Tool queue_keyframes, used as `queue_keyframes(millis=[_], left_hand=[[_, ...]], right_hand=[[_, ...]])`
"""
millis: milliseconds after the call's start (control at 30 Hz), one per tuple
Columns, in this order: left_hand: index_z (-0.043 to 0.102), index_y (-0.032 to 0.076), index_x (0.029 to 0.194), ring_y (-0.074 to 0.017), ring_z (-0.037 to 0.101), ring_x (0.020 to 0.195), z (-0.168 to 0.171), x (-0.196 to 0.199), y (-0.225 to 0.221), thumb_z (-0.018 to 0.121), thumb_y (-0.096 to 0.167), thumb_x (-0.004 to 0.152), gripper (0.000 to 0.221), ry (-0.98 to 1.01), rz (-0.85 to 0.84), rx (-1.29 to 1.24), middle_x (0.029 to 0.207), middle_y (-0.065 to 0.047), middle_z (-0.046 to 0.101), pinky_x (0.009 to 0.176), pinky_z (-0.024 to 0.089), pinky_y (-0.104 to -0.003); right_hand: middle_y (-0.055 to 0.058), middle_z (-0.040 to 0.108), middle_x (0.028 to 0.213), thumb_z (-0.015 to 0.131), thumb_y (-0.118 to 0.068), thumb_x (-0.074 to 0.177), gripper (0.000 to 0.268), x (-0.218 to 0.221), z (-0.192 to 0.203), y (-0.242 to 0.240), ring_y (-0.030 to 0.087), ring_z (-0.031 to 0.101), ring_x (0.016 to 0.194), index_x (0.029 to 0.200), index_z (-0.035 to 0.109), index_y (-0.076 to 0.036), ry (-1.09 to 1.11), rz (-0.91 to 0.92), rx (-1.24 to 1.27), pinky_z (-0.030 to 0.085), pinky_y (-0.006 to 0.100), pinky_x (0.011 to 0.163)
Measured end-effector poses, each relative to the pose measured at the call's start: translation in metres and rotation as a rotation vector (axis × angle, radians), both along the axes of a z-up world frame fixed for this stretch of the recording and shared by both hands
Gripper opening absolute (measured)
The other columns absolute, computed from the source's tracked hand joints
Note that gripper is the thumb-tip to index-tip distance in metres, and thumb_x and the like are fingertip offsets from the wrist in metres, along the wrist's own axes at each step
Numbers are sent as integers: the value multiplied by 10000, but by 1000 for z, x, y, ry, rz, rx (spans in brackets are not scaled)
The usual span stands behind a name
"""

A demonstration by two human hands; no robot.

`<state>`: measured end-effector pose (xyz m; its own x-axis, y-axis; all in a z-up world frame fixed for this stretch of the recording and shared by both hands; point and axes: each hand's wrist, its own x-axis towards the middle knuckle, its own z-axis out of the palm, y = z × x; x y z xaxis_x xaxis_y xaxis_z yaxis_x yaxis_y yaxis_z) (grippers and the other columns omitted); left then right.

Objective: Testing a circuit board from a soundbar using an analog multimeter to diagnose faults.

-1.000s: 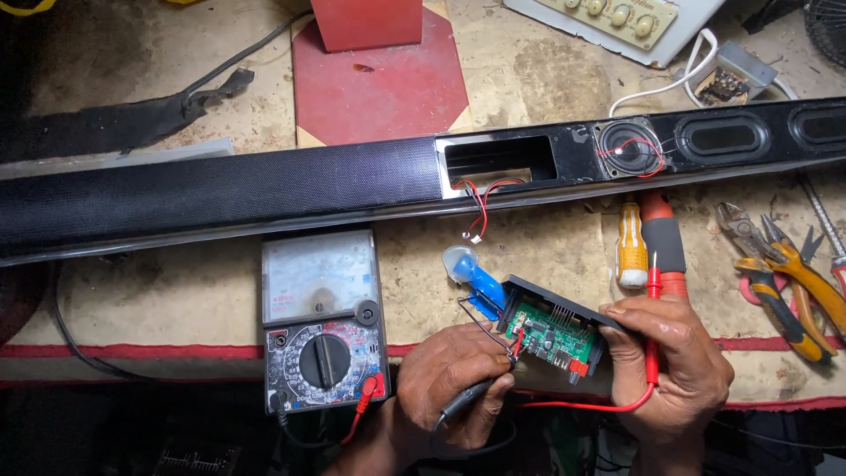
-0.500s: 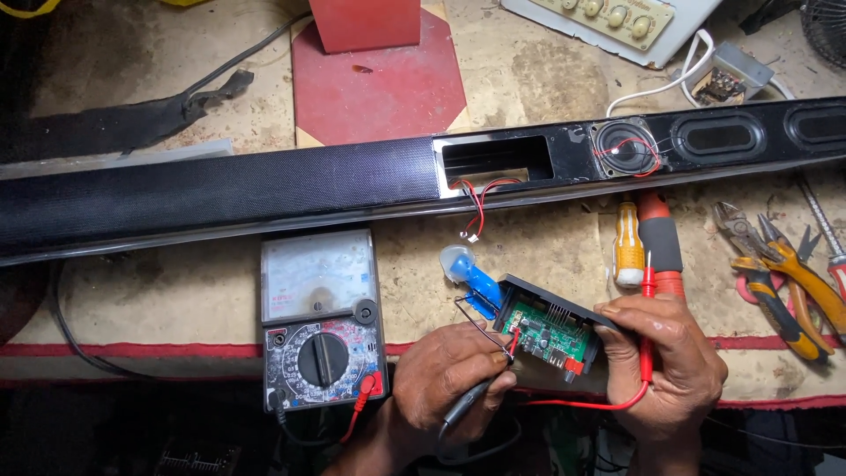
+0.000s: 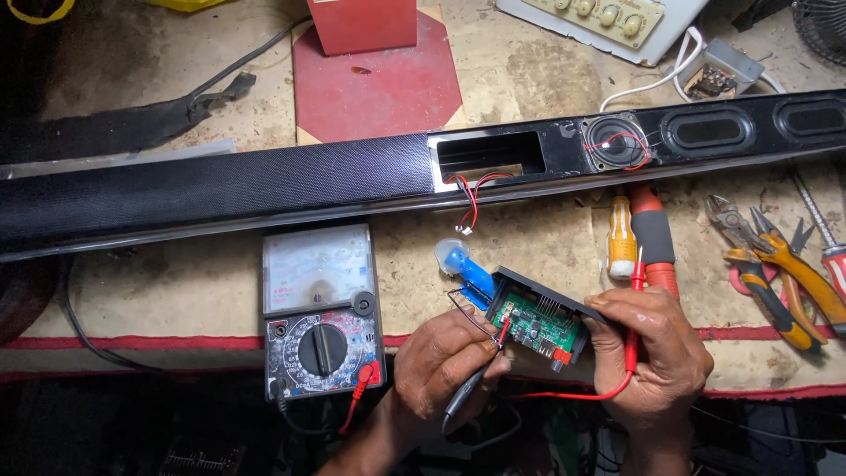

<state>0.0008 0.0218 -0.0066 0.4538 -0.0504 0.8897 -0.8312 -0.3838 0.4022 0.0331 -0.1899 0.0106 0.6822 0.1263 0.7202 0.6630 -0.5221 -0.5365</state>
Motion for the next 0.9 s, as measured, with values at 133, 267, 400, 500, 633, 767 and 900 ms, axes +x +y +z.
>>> queue_keyframes(millis=[133, 267, 400, 500, 633, 767, 900], left_hand=[[609, -25, 1063, -289, 746, 904, -5, -1, 0, 694, 61, 979, 147, -17, 67, 48, 973, -174, 691, 867, 684, -463], [600, -17, 1078, -311, 753, 958, -8, -3, 0, 679, 75, 986, 152, -13, 84, 44, 987, -181, 698, 931, 664, -479], [578, -25, 1088, -313, 745, 950, -12, 0, -1, 671, 58, 991, 158, -36, 60, 47, 997, -194, 690, 937, 664, -508], [561, -24, 1124, -350, 736, 971, -14, 0, -1, 638, 72, 1015, 164, -33, 50, 50, 1032, -207, 674, 957, 652, -536], [526, -23, 1143, -353, 714, 935, -15, 1, -1, 636, 48, 1019, 180, -21, 1, 48, 1022, -205, 631, 933, 660, -562], [527, -24, 1155, -379, 716, 967, -13, 1, -2, 632, 53, 1024, 185, -13, 15, 64, 1051, -224, 645, 937, 654, -571], [543, -29, 1171, -384, 723, 996, -17, 0, 0, 659, 37, 1011, 209, 1, 8, 71, 1094, -224, 658, 976, 640, -585]], right_hand=[[212, 680, 926, 692, 72, 953, 59, -1, 2, 0, 301, 666, 835, 967, 637, 57, 13, -9, -4, 565, 394, 871], [204, 680, 929, 693, 57, 957, 54, -2, 4, 0, 292, 664, 833, 974, 643, 49, 18, 0, -15, 564, 388, 872], [202, 686, 945, 710, 61, 951, 66, -3, 2, 0, 294, 675, 857, 975, 650, 47, 22, -12, -6, 567, 389, 901], [201, 687, 946, 710, 52, 952, 68, -3, 3, 0, 295, 676, 862, 978, 647, 47, 24, -9, -18, 568, 397, 921], [202, 685, 946, 713, 67, 949, 72, -3, 3, 0, 295, 674, 861, 983, 650, 53, 23, -3, -18, 574, 399, 918], [198, 679, 933, 701, 59, 960, 63, -3, 4, 0, 290, 662, 840, 981, 643, 50, 13, 3, -29, 565, 397, 903], [207, 680, 929, 696, 56, 962, 57, -3, 2, 0, 298, 663, 835, 975, 640, 55, -3, 4, -28, 563, 398, 889]])
